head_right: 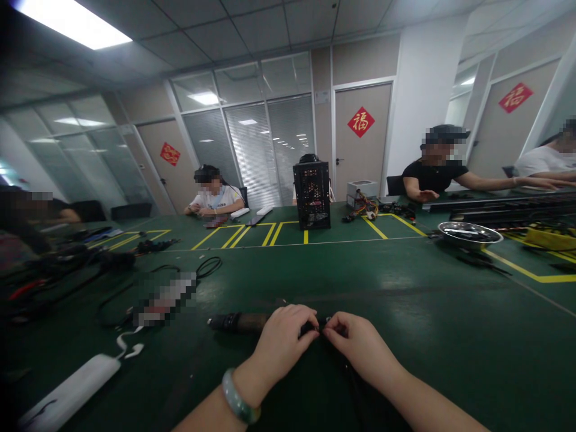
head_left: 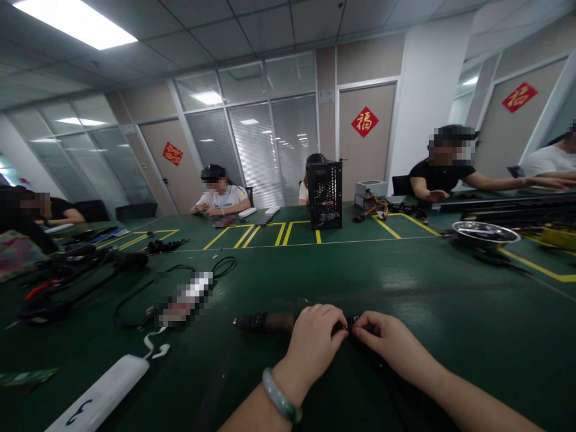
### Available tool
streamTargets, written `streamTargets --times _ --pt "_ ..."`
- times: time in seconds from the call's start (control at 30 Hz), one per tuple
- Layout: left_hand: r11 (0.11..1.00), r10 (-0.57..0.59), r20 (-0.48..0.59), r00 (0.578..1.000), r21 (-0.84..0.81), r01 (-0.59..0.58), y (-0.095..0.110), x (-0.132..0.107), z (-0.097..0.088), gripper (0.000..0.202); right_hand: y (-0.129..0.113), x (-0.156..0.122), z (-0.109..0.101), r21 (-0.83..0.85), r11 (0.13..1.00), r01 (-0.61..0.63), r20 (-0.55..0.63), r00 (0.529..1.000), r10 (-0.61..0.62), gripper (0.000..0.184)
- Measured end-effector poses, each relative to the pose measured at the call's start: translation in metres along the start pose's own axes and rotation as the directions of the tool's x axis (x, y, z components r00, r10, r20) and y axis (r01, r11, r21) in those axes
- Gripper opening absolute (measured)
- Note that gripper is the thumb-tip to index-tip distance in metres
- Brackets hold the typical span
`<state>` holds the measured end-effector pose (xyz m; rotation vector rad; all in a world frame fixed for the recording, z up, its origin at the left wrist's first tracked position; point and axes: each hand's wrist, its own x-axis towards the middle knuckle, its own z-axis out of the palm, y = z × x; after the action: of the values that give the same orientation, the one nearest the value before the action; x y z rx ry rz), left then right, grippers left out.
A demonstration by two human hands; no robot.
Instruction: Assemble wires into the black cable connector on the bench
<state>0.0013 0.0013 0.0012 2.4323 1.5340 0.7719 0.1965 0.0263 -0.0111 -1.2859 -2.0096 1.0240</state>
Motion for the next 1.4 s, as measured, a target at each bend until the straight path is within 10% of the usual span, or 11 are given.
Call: streamTargets --times 1.4 --pt "0.999 0.018 -0.053 0.998 -0.035 -0.020 -0.0013 -0.0012 0.0014 0.009 0.0034 0.0002 0.0004 0.040 0.999 -0.005 -0.006 1.000 0.005 0.017"
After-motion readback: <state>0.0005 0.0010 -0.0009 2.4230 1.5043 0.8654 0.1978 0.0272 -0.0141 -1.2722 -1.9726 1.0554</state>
